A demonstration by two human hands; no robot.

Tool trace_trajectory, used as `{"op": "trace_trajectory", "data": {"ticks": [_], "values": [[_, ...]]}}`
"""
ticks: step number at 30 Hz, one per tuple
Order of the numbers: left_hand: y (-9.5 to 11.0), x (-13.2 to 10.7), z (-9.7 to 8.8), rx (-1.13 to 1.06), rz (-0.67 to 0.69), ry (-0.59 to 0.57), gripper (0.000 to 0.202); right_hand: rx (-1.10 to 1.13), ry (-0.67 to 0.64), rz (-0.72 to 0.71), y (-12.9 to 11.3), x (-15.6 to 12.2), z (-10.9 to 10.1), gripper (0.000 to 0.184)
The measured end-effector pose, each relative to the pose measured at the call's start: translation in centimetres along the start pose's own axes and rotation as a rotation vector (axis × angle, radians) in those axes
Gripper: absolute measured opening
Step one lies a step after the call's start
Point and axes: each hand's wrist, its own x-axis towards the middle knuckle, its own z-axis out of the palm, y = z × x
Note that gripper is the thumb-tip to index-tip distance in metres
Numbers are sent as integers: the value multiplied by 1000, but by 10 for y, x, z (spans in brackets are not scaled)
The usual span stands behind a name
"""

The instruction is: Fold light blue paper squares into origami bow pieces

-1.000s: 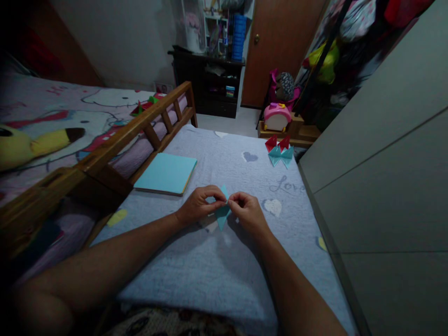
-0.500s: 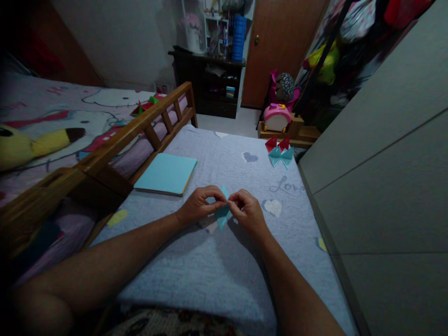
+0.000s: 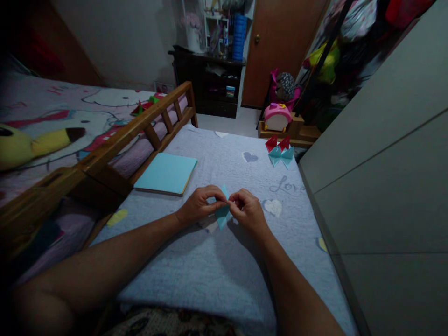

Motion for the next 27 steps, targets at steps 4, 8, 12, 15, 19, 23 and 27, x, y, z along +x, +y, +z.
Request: {"op": "trace_trajectory", "data": {"ticks": [4,8,12,15,19,23,27], "values": [[-1,-1,1,-5,12,-4,9,20,2,27,2,0,1,8],[0,-1,1,-14,13,-5,9,138,-11,118,3,-1,1,11],[0,-1,1,-23,8,-4,9,233,3,244,0,-1,-2,18],[0,-1,1,-15,1,-3,9,261,-24,312,-2,-2,-4,19],[-1,-2,1,-15,-6,4,9,301,-81,337,-1,-3,-1,20],[-1,-2,1,-13,2,10,8,382,-78,388,0,-3,3,21],[-1,-2,1,-7,7,2,8,472,-66,435,0,-3,6,22]]}}
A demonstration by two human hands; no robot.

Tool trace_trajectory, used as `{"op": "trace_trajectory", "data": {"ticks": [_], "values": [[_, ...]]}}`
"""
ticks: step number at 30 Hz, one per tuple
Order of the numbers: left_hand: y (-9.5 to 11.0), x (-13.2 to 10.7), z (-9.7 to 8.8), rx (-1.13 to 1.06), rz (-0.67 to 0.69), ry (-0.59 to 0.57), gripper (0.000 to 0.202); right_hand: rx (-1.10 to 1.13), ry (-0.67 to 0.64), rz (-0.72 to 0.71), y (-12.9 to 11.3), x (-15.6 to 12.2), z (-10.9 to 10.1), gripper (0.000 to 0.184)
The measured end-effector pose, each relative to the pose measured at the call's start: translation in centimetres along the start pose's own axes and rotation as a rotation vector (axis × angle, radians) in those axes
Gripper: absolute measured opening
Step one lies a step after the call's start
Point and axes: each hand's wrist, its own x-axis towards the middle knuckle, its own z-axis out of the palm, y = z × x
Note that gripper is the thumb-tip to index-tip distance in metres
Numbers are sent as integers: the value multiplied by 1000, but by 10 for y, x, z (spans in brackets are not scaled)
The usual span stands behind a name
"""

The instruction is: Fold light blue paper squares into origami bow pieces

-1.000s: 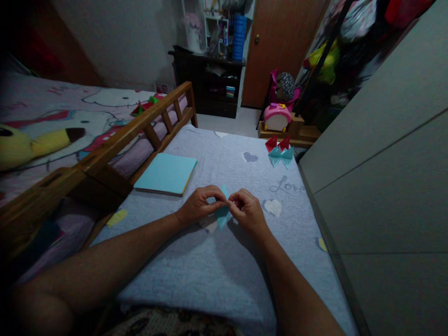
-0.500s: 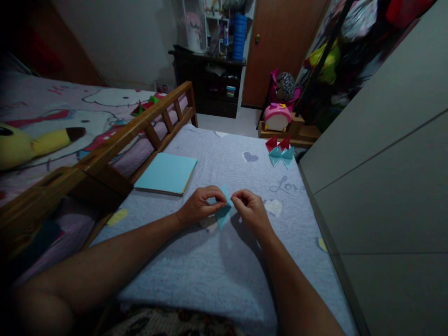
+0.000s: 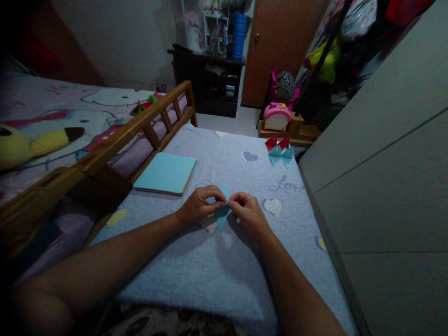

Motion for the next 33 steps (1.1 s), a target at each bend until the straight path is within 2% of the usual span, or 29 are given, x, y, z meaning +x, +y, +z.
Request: {"op": "trace_trajectory", "data": {"ticks": [24,33], "values": [[2,0,0,32,54,-1,8,29,13,8,-3,0,3,18],[0,0,1,43,66,-7,7,31,2,20,4,3,2,20]]}}
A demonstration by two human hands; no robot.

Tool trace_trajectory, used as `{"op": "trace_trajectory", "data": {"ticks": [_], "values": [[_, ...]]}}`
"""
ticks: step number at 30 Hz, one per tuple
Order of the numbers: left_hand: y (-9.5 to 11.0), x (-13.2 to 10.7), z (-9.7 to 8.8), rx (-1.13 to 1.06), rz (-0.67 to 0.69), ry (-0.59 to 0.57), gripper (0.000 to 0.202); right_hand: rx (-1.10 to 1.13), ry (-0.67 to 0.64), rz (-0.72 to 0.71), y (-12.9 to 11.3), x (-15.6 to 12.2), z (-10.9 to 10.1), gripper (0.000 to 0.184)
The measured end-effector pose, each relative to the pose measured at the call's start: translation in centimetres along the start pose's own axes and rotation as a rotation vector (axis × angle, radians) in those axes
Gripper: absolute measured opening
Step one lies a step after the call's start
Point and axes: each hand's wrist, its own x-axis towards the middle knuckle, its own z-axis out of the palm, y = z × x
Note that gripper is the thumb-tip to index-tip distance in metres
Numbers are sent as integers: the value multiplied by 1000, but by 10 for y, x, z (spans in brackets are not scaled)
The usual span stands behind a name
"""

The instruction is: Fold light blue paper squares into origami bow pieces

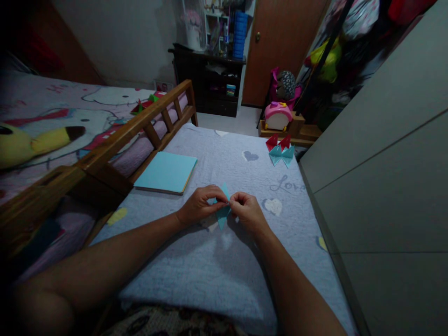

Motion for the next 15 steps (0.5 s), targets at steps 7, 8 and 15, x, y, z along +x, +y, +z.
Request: {"op": "trace_trajectory", "data": {"ticks": [7,8,15], "values": [[1,1,0,-13,8,5,7,-71,5,-16,-1,1,0,18],[1,1,0,-11,8,5,7,-75,7,-16,-1,1,0,18],[2,1,1,-7,5,12,6,-31,4,6,-4,0,0,20]]}}
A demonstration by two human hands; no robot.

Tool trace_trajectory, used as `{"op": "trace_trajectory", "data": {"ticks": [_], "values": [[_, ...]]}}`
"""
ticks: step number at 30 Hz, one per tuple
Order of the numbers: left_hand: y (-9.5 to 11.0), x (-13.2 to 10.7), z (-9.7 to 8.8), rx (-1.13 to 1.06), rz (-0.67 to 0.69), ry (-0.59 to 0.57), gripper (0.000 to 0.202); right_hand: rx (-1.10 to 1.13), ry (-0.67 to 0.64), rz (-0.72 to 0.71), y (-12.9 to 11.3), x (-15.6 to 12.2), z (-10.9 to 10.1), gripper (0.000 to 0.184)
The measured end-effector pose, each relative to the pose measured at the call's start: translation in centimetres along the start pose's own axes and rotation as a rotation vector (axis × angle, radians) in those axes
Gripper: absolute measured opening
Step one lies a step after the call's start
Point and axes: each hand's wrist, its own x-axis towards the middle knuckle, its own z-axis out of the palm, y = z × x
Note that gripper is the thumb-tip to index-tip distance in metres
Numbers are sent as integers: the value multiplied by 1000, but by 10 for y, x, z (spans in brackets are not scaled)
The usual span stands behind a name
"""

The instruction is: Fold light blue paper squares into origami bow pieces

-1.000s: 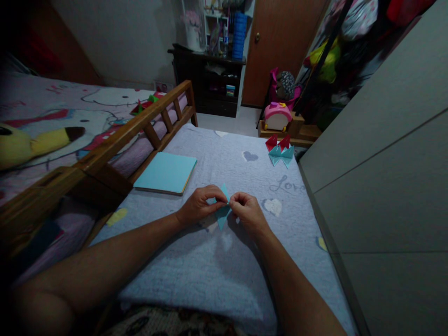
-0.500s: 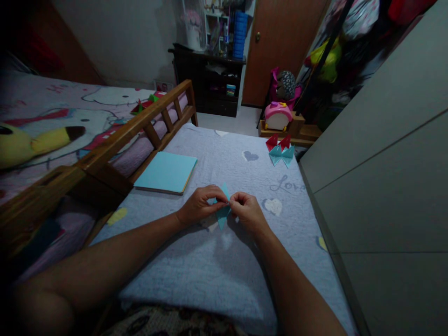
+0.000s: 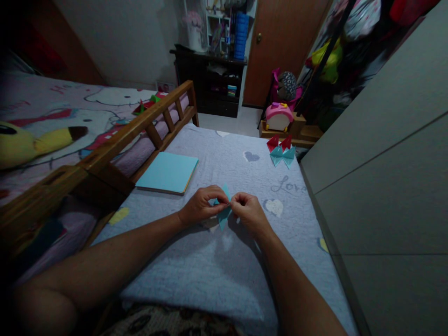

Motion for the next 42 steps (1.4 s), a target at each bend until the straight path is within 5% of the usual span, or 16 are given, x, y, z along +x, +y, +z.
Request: {"op": "trace_trajectory", "data": {"ticks": [7,14,21,26,42], "values": [[1,0,-1,-21,-36,4,8,104,-22,10,-5,-2,-3,19],[2,0,-2,-26,-56,19,11,-57,-60,-112,1,-2,-6,22],[2,0,-2,-37,-64,26,11,-370,44,-483,4,-3,-3,4],[0,1,-1,-58,-72,29,11,-503,77,-649,3,-6,-4,9],[0,0,-2,-40,-58,38,7,-663,122,-774,1,-8,-3,13]]}}
